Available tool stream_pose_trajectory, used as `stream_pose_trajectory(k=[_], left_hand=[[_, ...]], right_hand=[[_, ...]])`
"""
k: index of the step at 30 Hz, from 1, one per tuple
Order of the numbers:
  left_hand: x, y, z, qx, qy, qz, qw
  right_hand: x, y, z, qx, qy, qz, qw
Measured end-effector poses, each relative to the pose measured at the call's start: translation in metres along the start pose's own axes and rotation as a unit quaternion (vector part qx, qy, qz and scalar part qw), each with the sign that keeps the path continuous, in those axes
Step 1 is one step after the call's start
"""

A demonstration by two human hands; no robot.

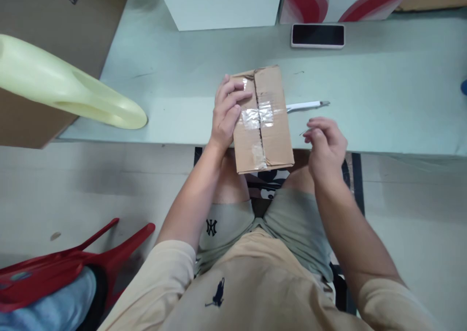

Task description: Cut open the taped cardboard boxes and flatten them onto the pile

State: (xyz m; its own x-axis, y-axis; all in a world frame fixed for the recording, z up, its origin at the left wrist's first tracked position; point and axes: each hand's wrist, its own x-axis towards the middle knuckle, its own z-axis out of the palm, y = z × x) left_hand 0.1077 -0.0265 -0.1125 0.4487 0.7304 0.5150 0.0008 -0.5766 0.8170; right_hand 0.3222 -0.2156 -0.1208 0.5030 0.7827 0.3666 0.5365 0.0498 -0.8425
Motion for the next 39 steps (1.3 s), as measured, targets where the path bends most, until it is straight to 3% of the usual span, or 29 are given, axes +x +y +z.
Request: stream_pose_trajectory(k=[2,6,10,14,17,19,22,24,26,29,31,34,39], left_hand=[[-0.002,0.000,0.001,0.006,0.003,0.010,1.000],[-0.002,0.001,0.003,0.019,0.005,0.032,0.999],[-0.002,0.003,0.004,0.008,0.011,0.024,1.000],[0.000,0.006,0.008,-0.012,0.036,-0.013,0.999],[0.000,0.008,0.011,-0.019,0.054,-0.031,0.998],[-0.001,0.011,0.011,-0.021,0.046,-0.019,0.999],[-0.002,0.014,0.011,-0.030,0.038,0.005,0.999],[-0.002,0.014,0.011,-0.038,0.045,0.008,0.998],[-0.002,0.013,0.012,-0.042,0.053,0.004,0.998],[0.000,0.012,0.012,-0.029,0.050,-0.004,0.998],[0.001,0.013,0.011,-0.019,0.041,-0.002,0.999],[0.001,0.015,0.010,-0.021,0.036,0.023,0.999],[0.000,-0.001,0.011,-0.007,0.034,0.071,0.997]], right_hand=[[0.029,0.021,0.004,-0.091,-0.006,0.021,0.996],[0.073,0.047,0.012,-0.236,-0.106,0.043,0.965],[0.083,0.058,0.016,-0.297,-0.164,0.071,0.938],[0.082,0.055,0.011,-0.338,-0.164,0.063,0.925],[0.082,0.036,-0.002,-0.356,-0.134,0.059,0.923],[0.080,0.011,-0.013,-0.316,-0.069,0.054,0.945],[0.067,-0.039,-0.026,-0.088,0.083,0.012,0.993],[0.053,-0.074,-0.028,0.076,0.136,-0.015,0.988],[0.037,-0.100,-0.024,0.126,0.122,-0.041,0.984],[0.019,-0.119,-0.010,0.142,0.032,-0.068,0.987],[0.015,-0.121,0.001,0.150,-0.014,-0.056,0.987],[0.014,-0.118,0.015,0.170,-0.024,-0.047,0.984],[0.011,-0.109,0.025,0.095,-0.080,-0.029,0.992]])
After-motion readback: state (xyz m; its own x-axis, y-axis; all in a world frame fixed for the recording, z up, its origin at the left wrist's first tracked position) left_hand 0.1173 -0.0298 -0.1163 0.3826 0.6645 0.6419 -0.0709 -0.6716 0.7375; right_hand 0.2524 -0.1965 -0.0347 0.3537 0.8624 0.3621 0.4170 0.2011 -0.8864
